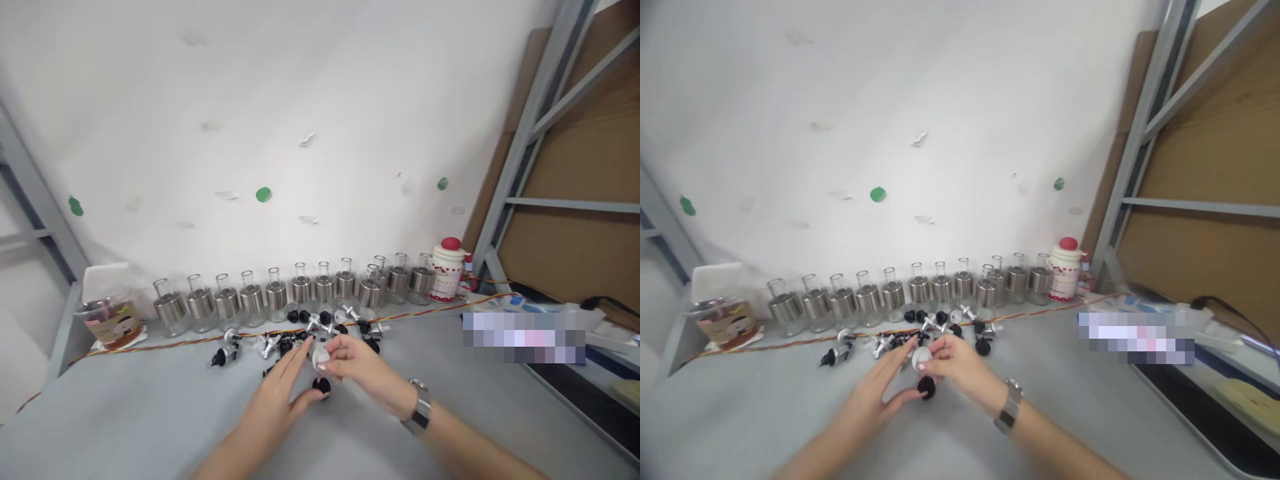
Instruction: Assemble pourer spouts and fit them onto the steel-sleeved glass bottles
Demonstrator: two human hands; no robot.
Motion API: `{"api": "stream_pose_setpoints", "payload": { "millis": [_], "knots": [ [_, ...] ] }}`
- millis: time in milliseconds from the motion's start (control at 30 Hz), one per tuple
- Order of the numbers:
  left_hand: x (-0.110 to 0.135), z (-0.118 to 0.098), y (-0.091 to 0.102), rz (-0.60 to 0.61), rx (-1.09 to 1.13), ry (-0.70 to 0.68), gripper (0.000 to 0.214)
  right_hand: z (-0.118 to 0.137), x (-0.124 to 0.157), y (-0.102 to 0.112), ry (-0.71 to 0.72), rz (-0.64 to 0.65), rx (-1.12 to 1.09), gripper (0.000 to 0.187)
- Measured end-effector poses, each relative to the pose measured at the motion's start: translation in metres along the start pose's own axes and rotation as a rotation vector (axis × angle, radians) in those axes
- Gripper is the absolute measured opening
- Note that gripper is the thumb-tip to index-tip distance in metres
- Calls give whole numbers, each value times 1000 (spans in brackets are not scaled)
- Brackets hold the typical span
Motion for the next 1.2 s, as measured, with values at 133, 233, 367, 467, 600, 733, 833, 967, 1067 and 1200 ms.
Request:
{"api": "stream_pose_setpoints", "payload": {
  "millis": [133, 233, 367, 467, 600, 733, 833, 967, 1067, 1200],
  "knots": [
    [2, 2, -2, -38, 118, 50, 41, -11, 3, -16, -63, 52, -17, 29],
    [1, 13, -1, -52, 188, 146, 35, -5, 3, -16, -20, 71, 160, 27],
    [2, 34, 1, -101, 158, 291, 32, 7, 9, -5, 195, -68, 628, 27],
    [2, 44, 0, -114, 77, 289, 32, -3, 12, -10, 221, 21, 907, 30],
    [1, 49, 1, -101, 2, 265, 32, -1, 8, -2, 254, -60, 854, 13],
    [1, 43, -2, -48, 109, 266, 29, 3, -2, 11, 233, -157, 391, 24],
    [1, 37, -5, -26, 159, 263, 28, -4, -5, 6, 182, -85, 138, 33],
    [2, 29, -10, 16, 190, 235, 28, -9, 0, -3, 178, -65, 110, 30],
    [2, 28, -14, 58, 206, 241, 31, -7, 5, -6, 215, -51, 169, 22],
    [1, 29, -16, 99, 223, 290, 30, 1, 11, -7, 274, -56, 325, 12]
  ]
}}
Point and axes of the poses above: each hand's wrist, its own x-axis away from the middle knuckle, its own y-axis out of the back of the hand, z = x × y, the point moved 7 cm from there along -x, towards the middle knuckle, and after that the axes turned 10 degrees about -x, right-handed, at the moved point
